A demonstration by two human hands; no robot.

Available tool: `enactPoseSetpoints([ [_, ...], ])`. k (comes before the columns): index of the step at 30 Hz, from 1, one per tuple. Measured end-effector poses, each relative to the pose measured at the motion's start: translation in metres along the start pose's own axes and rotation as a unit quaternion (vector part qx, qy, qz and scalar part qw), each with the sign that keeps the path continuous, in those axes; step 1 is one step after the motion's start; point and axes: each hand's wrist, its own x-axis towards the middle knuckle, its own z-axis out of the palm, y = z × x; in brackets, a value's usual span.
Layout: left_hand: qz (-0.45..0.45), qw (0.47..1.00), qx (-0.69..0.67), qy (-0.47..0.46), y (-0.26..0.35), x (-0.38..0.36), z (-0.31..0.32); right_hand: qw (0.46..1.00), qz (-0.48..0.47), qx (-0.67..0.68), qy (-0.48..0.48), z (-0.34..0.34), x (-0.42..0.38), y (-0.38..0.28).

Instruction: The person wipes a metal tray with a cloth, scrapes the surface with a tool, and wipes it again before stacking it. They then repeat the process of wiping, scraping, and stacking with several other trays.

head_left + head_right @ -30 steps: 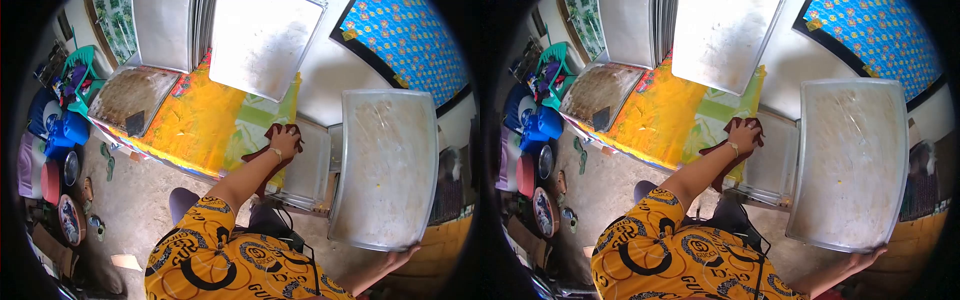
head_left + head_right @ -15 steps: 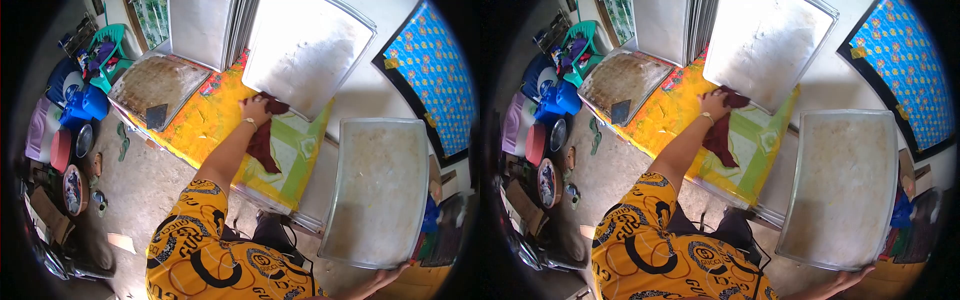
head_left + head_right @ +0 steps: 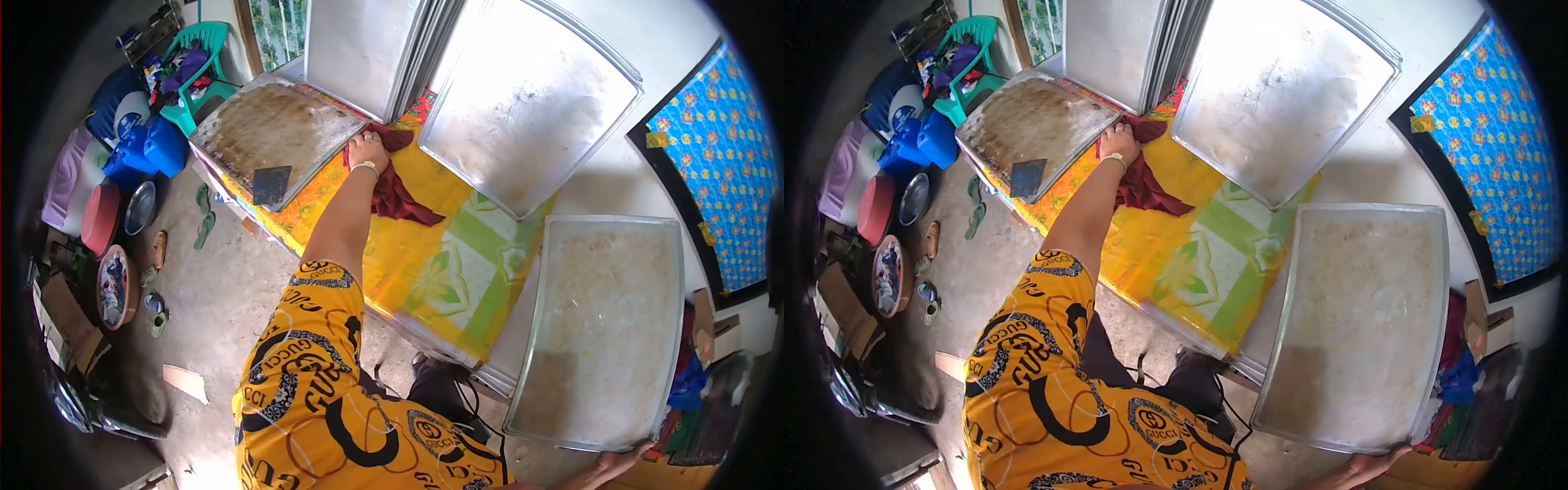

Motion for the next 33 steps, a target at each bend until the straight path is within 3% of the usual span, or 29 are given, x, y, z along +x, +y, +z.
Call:
enactPoseSetpoints([
  [7,0.018,1.000,-0.007,-0.022,-0.064,-0.083,-0.043,0.993,0.049,0.066,-0.079,-0.022,0.022,0.020],
  [12,-0.064,0.998,-0.009,-0.025,-0.121,-0.200,-0.099,0.992,0.087,0.078,-0.046,-0.017,0.009,0.029],
  [13,-0.081,0.994,-0.002,-0.066,-0.139,-0.230,-0.114,0.994,0.086,0.067,-0.031,-0.017,0.006,0.030],
  [14,-0.043,0.994,0.036,-0.093,-0.175,-0.269,-0.105,0.994,0.081,0.054,-0.040,-0.024,0.012,0.035],
  [15,-0.219,0.940,-0.018,-0.261,-0.209,-0.310,-0.089,0.995,0.074,0.042,-0.049,-0.033,0.026,0.041],
  [16,-0.252,0.910,0.008,-0.330,-0.278,-0.374,-0.039,0.996,0.066,0.030,-0.055,-0.041,0.031,0.044],
  [17,-0.288,0.856,0.020,-0.429,-0.327,-0.435,-0.033,0.994,0.080,0.041,-0.057,-0.037,0.026,0.044],
  [18,-0.312,0.837,0.079,-0.442,-0.332,-0.465,-0.084,0.992,0.094,0.055,-0.057,-0.020,0.013,0.040],
  [19,-0.411,0.828,0.080,-0.372,-0.314,-0.470,-0.138,0.991,0.104,0.064,-0.058,-0.013,0.005,0.034],
  [20,-0.432,0.829,0.039,-0.352,-0.362,-0.494,-0.128,0.984,0.123,0.068,-0.110,-0.016,0.011,0.035],
  [21,-0.469,0.793,-0.090,-0.379,-0.411,-0.521,-0.128,0.985,0.111,0.064,-0.112,-0.019,0.013,0.038],
  [23,-0.508,0.775,-0.111,-0.361,-0.404,-0.545,-0.153,0.990,0.077,0.055,-0.108,0.000,0.007,0.037],
  [24,-0.502,0.806,0.002,-0.312,-0.397,-0.544,-0.169,0.992,0.059,0.056,-0.095,0.007,0.001,0.041],
  [25,-0.485,0.830,0.114,-0.250,-0.380,-0.522,-0.196,0.990,0.090,0.065,-0.091,0.008,0.001,0.040],
  [26,-0.478,0.852,0.081,-0.198,-0.389,-0.507,-0.186,0.985,0.109,0.089,-0.095,0.009,0.000,0.046],
  [27,-0.348,0.917,-0.039,-0.191,-0.394,-0.484,-0.185,0.981,0.125,0.108,-0.098,0.007,0.000,0.047],
  [29,-0.279,0.950,-0.122,-0.061,-0.385,-0.438,-0.166,0.980,0.131,0.114,-0.100,-0.005,0.011,0.047],
  [30,-0.255,0.940,-0.225,0.001,-0.341,-0.407,-0.188,0.983,0.131,0.106,-0.070,-0.003,0.007,0.043],
  [31,-0.279,0.926,-0.253,-0.001,-0.335,-0.380,-0.178,0.986,0.117,0.099,-0.061,-0.005,0.007,0.039],
  [32,-0.230,0.948,-0.217,0.030,-0.295,-0.351,-0.197,0.989,0.102,0.095,-0.054,-0.009,0.009,0.036],
  [33,-0.186,0.939,-0.283,0.052,-0.271,-0.326,-0.197,0.989,0.096,0.097,-0.046,-0.015,0.009,0.030],
])
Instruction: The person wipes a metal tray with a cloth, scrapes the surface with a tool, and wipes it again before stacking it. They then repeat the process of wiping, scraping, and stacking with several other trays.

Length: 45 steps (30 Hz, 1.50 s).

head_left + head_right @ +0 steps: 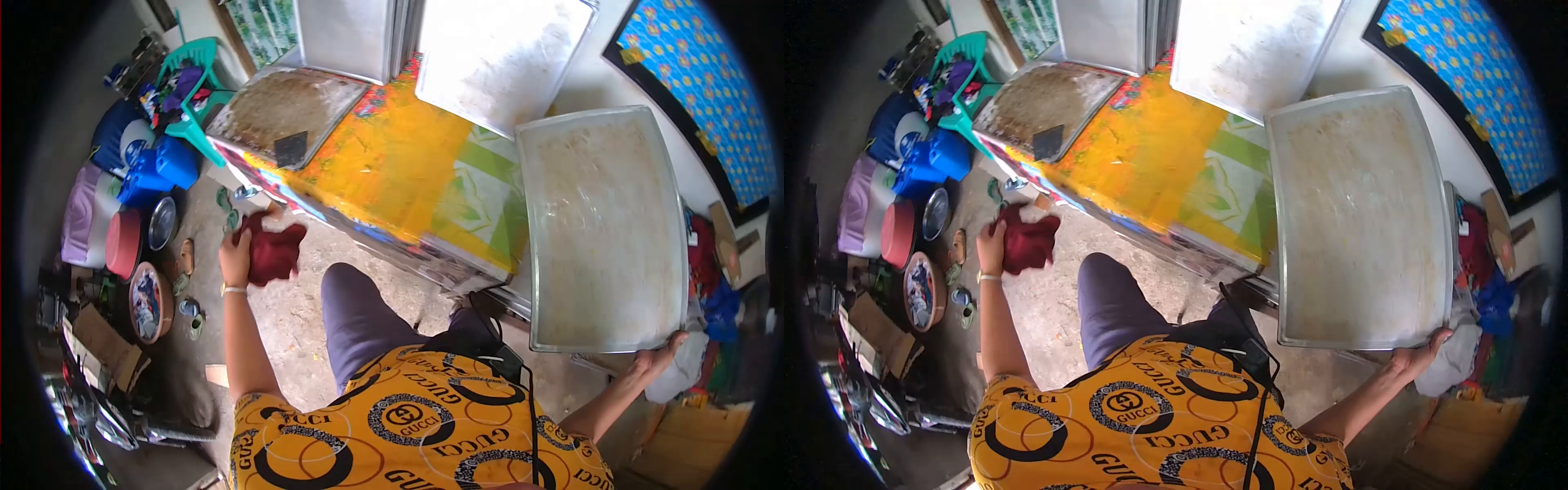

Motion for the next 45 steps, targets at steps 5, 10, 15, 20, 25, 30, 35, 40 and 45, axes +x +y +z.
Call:
enactPoseSetpoints([
  [5,0.130,0.985,-0.071,-0.084,0.116,0.042,0.102,0.999,-0.021,0.018,0.030,-0.034,-0.006,-0.035],
  [10,0.081,0.945,0.253,-0.190,0.153,0.037,0.219,0.996,-0.066,0.037,0.037,-0.074,-0.007,-0.058],
  [15,0.096,0.950,0.267,-0.134,0.177,0.066,0.274,0.992,-0.119,0.028,0.038,-0.097,0.003,-0.063],
  [20,0.247,0.932,0.180,-0.195,0.235,0.038,0.334,0.986,-0.110,0.032,0.122,-0.085,-0.005,-0.057],
  [25,0.412,0.877,0.091,-0.231,0.313,-0.068,0.372,0.987,-0.107,0.021,0.118,-0.091,-0.010,-0.055],
  [30,0.512,0.802,0.007,-0.308,0.335,-0.141,0.377,0.989,-0.097,0.022,0.113,-0.106,0.001,-0.062],
  [35,0.590,0.698,-0.079,-0.398,0.318,-0.173,0.340,0.992,-0.105,0.035,0.061,-0.107,0.000,-0.070],
  [40,0.604,0.643,-0.131,-0.452,0.267,-0.189,0.286,0.995,-0.074,0.063,0.017,-0.086,-0.001,-0.071],
  [45,0.635,0.639,-0.061,-0.430,0.189,-0.176,0.230,0.999,-0.044,0.020,-0.006,-0.022,0.000,-0.038],
])
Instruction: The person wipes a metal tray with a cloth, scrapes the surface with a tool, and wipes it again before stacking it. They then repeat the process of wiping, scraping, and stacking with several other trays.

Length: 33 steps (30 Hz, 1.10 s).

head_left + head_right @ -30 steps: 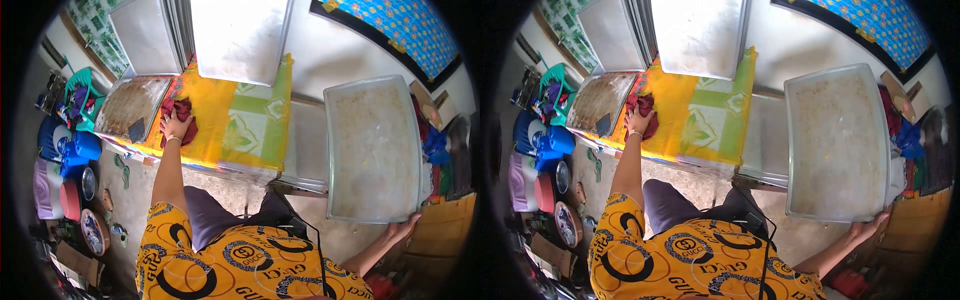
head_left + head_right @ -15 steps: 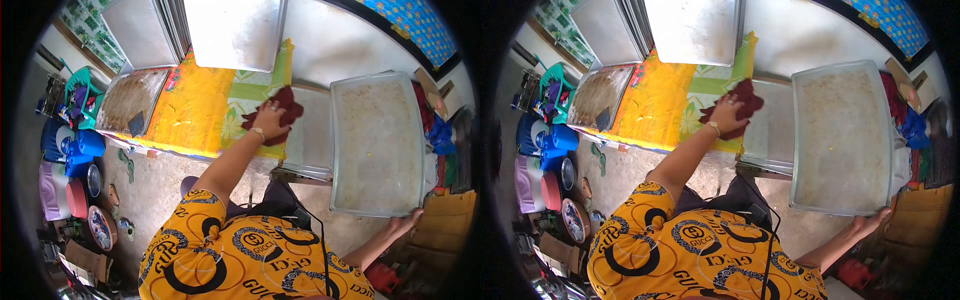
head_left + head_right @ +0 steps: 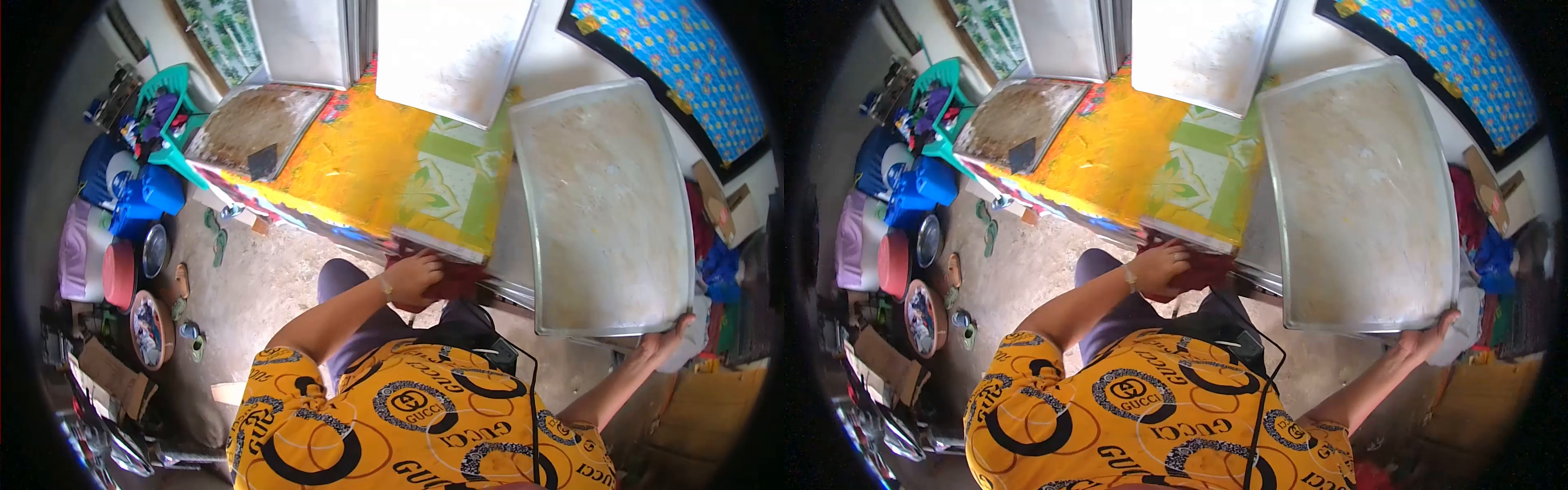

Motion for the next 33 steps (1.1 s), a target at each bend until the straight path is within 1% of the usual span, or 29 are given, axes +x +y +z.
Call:
enactPoseSetpoints([
  [1,-0.104,0.994,-0.006,-0.044,0.003,-0.031,-0.002,0.998,0.033,0.003,-0.045,0.000,0.013,0.011],
  [2,-0.207,0.974,-0.015,-0.086,0.007,-0.067,-0.003,0.997,0.047,0.009,-0.062,0.013,0.017,0.023],
  [4,-0.324,0.942,-0.060,-0.057,0.026,-0.126,-0.037,0.989,0.106,0.025,-0.096,0.046,0.021,0.051],
  [5,-0.429,0.901,-0.064,-0.003,0.030,-0.152,-0.039,0.983,0.133,0.023,-0.125,0.056,0.030,0.069],
  [6,-0.526,0.846,-0.070,0.052,0.035,-0.178,-0.038,0.975,0.161,0.017,-0.153,0.065,0.039,0.089],
  [8,-0.586,0.786,-0.023,0.198,0.050,-0.226,-0.035,0.951,0.208,0.016,-0.227,0.093,0.045,0.131],
  [10,-0.666,0.709,-0.010,0.234,0.073,-0.258,-0.028,0.899,0.320,0.026,-0.297,0.112,0.060,0.180],
  [11,-0.701,0.667,-0.002,0.252,0.086,-0.271,-0.023,0.892,0.349,0.020,-0.287,0.126,0.057,0.201],
  [12,-0.714,0.644,-0.019,0.274,0.101,-0.280,-0.016,0.883,0.378,0.015,-0.277,0.139,0.050,0.220],
  [13,-0.733,0.621,-0.035,0.276,0.116,-0.287,-0.008,0.874,0.406,0.009,-0.265,0.150,0.043,0.238],
  [14,-0.747,0.609,-0.038,0.264,0.128,-0.297,0.006,0.883,0.391,-0.013,-0.260,0.160,0.031,0.253],
  [16,-0.779,0.588,-0.060,0.211,0.155,-0.298,0.015,0.898,0.358,-0.061,-0.246,0.173,0.009,0.278],
  [18,-0.804,0.556,-0.061,0.200,0.173,-0.299,0.025,0.874,0.400,-0.040,-0.274,0.177,0.004,0.303],
  [19,-0.804,0.554,-0.059,0.207,0.180,-0.302,0.030,0.861,0.420,-0.030,-0.287,0.178,0.003,0.315],
  [22,-0.802,0.551,-0.061,0.224,0.187,-0.309,0.039,0.843,0.464,-0.055,-0.266,0.184,-0.003,0.341],
  [24,-0.799,0.550,-0.074,0.230,0.190,-0.307,0.032,0.842,0.468,-0.054,-0.263,0.181,0.002,0.359],
  [26,-0.792,0.550,-0.072,0.256,0.184,-0.306,0.026,0.841,0.476,-0.046,-0.255,0.175,0.017,0.376],
  [29,-0.771,0.553,-0.083,0.304,0.172,-0.304,0.016,0.919,0.329,-0.105,-0.191,0.167,0.048,0.392],
  [30,-0.762,0.555,-0.089,0.321,0.167,-0.302,0.011,0.932,0.261,-0.168,-0.189,0.164,0.044,0.380],
  [32,-0.755,0.576,-0.051,0.308,0.158,-0.296,-0.003,0.931,0.121,-0.292,-0.180,0.161,0.035,0.347],
  [33,-0.756,0.581,-0.035,0.299,0.155,-0.289,-0.014,0.934,0.064,-0.297,-0.190,0.156,0.027,0.331],
])
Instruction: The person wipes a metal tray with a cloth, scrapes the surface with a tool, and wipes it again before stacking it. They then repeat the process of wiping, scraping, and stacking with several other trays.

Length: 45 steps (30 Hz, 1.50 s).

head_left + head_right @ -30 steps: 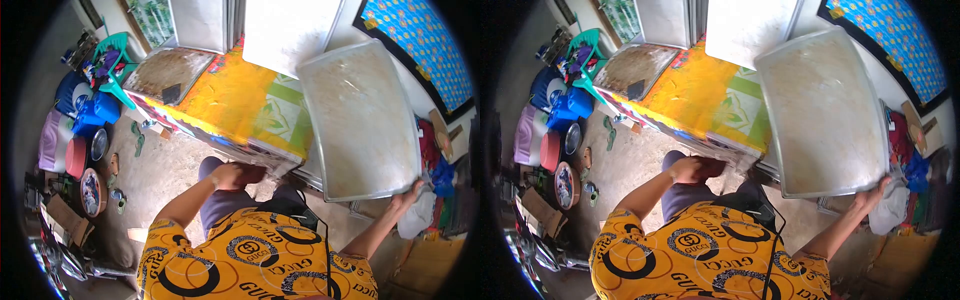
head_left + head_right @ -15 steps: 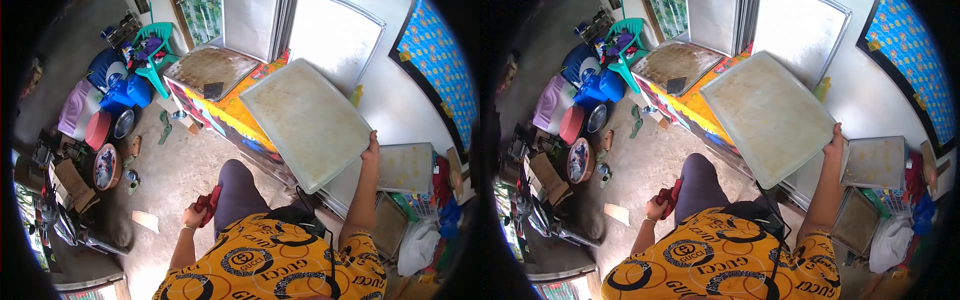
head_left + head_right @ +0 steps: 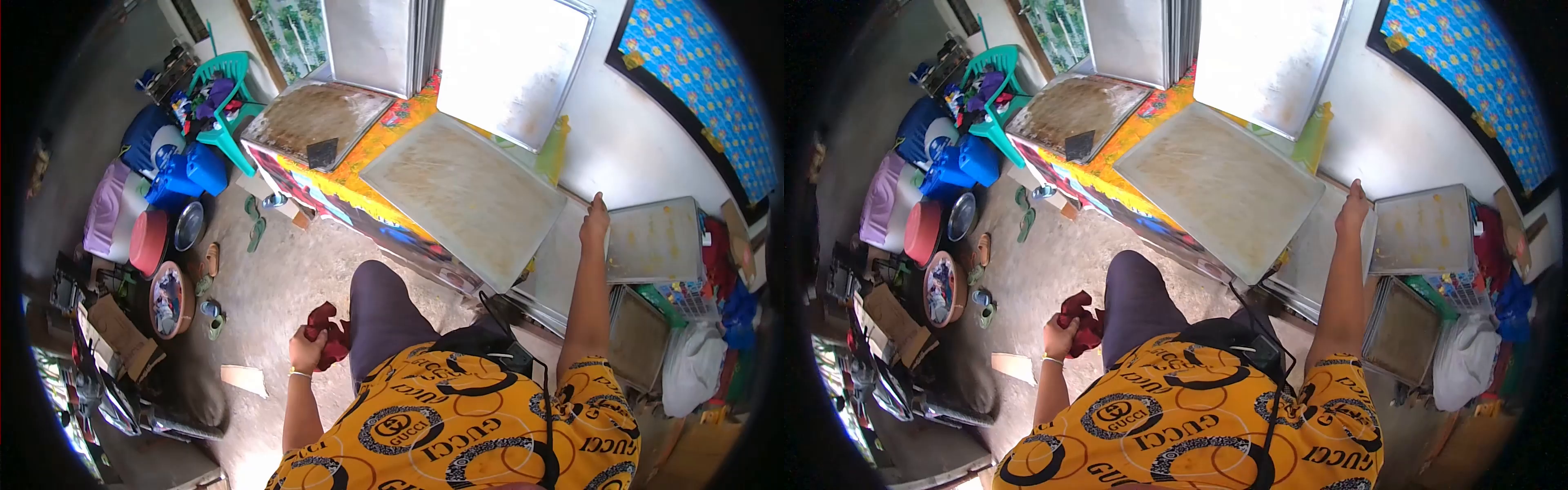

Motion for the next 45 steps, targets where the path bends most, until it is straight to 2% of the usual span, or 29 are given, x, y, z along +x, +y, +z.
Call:
enactPoseSetpoints([
  [3,0.024,0.999,-0.003,0.027,0.024,0.016,-0.011,0.993,0.045,0.071,-0.088,-0.052,-0.017,-0.003],
  [4,0.032,0.997,-0.067,0.023,0.033,0.020,-0.015,0.994,0.069,0.038,-0.076,-0.069,-0.020,0.001],
  [7,0.055,0.966,-0.254,-0.019,0.077,0.027,-0.021,0.980,-0.106,-0.115,-0.126,-0.094,-0.075,0.001],
  [9,0.077,0.932,-0.349,-0.064,0.102,0.032,-0.012,0.973,-0.092,-0.095,-0.187,-0.082,-0.145,-0.042],
  [11,0.106,0.895,-0.411,-0.138,0.135,0.030,0.009,0.949,-0.125,-0.064,-0.281,-0.078,-0.170,-0.031],
  [12,0.097,0.864,-0.455,-0.191,0.161,0.019,0.018,0.937,-0.117,-0.089,-0.318,-0.072,-0.196,-0.042],
  [13,0.121,0.874,-0.421,-0.212,0.191,0.009,0.024,0.921,-0.109,-0.113,-0.357,-0.065,-0.223,-0.058],
  [14,0.159,0.863,-0.403,-0.261,0.208,0.005,0.036,0.886,-0.168,-0.149,-0.407,-0.061,-0.237,-0.064],
  [15,0.167,0.810,-0.464,-0.316,0.235,-0.010,0.045,0.841,-0.226,-0.184,-0.456,-0.056,-0.249,-0.070],
  [17,0.152,0.736,-0.516,-0.411,0.278,-0.035,0.059,0.809,-0.235,-0.188,-0.506,-0.043,-0.282,-0.091],
  [18,0.154,0.736,-0.505,-0.424,0.291,-0.043,0.069,0.790,-0.243,-0.199,-0.526,-0.038,-0.289,-0.096],
  [19,0.155,0.736,-0.496,-0.433,0.301,-0.049,0.080,0.819,-0.188,-0.151,-0.521,-0.036,-0.295,-0.097],
  [21,0.226,0.756,-0.481,-0.381,0.318,-0.049,0.097,0.847,-0.077,-0.060,-0.523,-0.029,-0.299,-0.100],
  [22,0.231,0.757,-0.473,-0.386,0.316,-0.043,0.097,0.841,-0.080,-0.089,-0.527,-0.032,-0.293,-0.096],
  [25,0.250,0.764,-0.447,-0.394,0.312,-0.028,0.087,0.843,-0.005,-0.052,-0.536,-0.035,-0.285,-0.081],
  [28,0.286,0.788,-0.403,-0.367,0.282,0.001,0.079,0.831,-0.035,-0.143,-0.537,-0.041,-0.279,-0.075],
  [30,0.322,0.815,-0.345,-0.337,0.255,0.014,0.051,0.822,-0.072,-0.200,-0.528,-0.046,-0.273,-0.070],
  [32,0.340,0.871,-0.220,-0.278,0.232,0.014,0.012,0.826,-0.063,-0.225,-0.513,-0.048,-0.268,-0.069],
  [34,0.264,0.903,-0.089,-0.328,0.216,0.013,-0.023,0.834,-0.058,-0.242,-0.493,-0.048,-0.267,-0.070],
  [35,0.221,0.909,-0.022,-0.352,0.207,0.012,-0.032,0.834,-0.056,-0.247,-0.490,-0.047,-0.265,-0.068],
  [38,0.215,0.914,0.225,-0.260,0.162,0.006,-0.022,0.832,-0.053,-0.266,-0.484,-0.041,-0.262,-0.065],
  [41,0.160,0.889,0.176,-0.391,0.108,0.030,0.013,0.794,-0.177,-0.282,-0.509,-0.029,-0.255,-0.048],
  [42,0.210,0.889,0.135,-0.384,0.086,0.035,0.032,0.785,-0.192,-0.298,-0.508,-0.023,-0.259,-0.054],
  [45,0.216,0.893,0.152,-0.365,0.092,0.028,0.043,0.746,-0.241,-0.341,-0.518,-0.014,-0.261,-0.059],
])
